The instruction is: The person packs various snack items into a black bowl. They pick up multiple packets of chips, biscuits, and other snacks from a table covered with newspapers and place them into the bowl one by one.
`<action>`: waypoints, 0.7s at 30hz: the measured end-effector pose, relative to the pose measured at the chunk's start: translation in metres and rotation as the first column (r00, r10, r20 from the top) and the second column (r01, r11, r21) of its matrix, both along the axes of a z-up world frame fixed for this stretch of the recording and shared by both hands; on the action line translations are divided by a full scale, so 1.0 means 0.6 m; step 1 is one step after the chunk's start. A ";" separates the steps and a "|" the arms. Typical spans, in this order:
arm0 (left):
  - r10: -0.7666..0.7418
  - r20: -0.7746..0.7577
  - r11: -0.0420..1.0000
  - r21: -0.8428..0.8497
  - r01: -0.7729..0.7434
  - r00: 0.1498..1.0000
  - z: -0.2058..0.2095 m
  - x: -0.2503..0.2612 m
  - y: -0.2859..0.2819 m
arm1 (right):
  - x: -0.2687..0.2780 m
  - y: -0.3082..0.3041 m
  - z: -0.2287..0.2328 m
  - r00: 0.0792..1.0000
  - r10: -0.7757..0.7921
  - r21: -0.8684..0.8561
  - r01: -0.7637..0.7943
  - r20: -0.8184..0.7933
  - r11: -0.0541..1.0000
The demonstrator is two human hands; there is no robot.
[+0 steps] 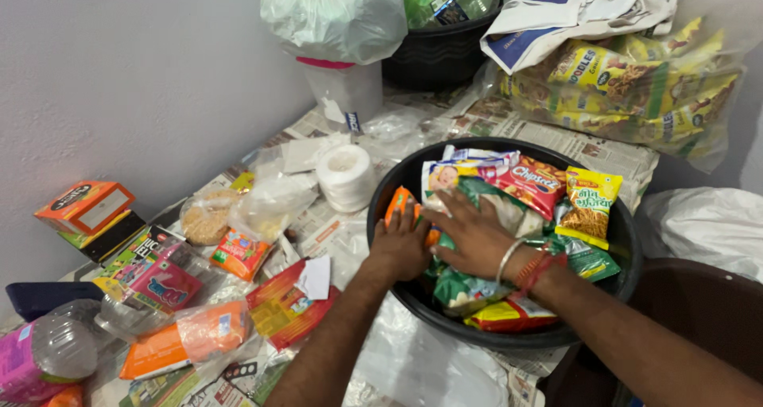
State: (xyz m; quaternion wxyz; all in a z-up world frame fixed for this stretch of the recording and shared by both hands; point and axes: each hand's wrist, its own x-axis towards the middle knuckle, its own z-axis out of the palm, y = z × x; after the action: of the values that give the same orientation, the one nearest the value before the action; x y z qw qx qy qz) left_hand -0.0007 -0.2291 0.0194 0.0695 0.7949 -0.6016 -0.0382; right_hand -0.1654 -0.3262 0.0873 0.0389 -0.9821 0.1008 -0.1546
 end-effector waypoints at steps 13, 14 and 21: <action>-0.136 -0.706 0.825 -0.469 -0.316 0.695 0.036 -0.022 0.168 | 0.052 -0.045 -0.048 0.999 0.023 0.162 -0.017 -0.031 0.987; -0.132 -0.782 0.802 -0.446 -0.397 0.609 0.032 -0.027 0.186 | 0.056 -0.036 -0.038 0.996 -0.021 0.159 0.035 -0.089 0.987; 0.410 -0.700 0.432 -0.416 -0.800 0.585 -0.072 0.118 0.364 | 0.041 0.081 0.049 0.934 0.175 0.049 -0.200 0.311 0.979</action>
State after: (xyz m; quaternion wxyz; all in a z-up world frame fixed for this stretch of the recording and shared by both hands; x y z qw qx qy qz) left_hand 0.0703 -0.0104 -0.0239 0.5261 0.8303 -0.1831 0.0178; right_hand -0.1409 -0.2777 0.1168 0.1079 -0.9491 0.0056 -0.2957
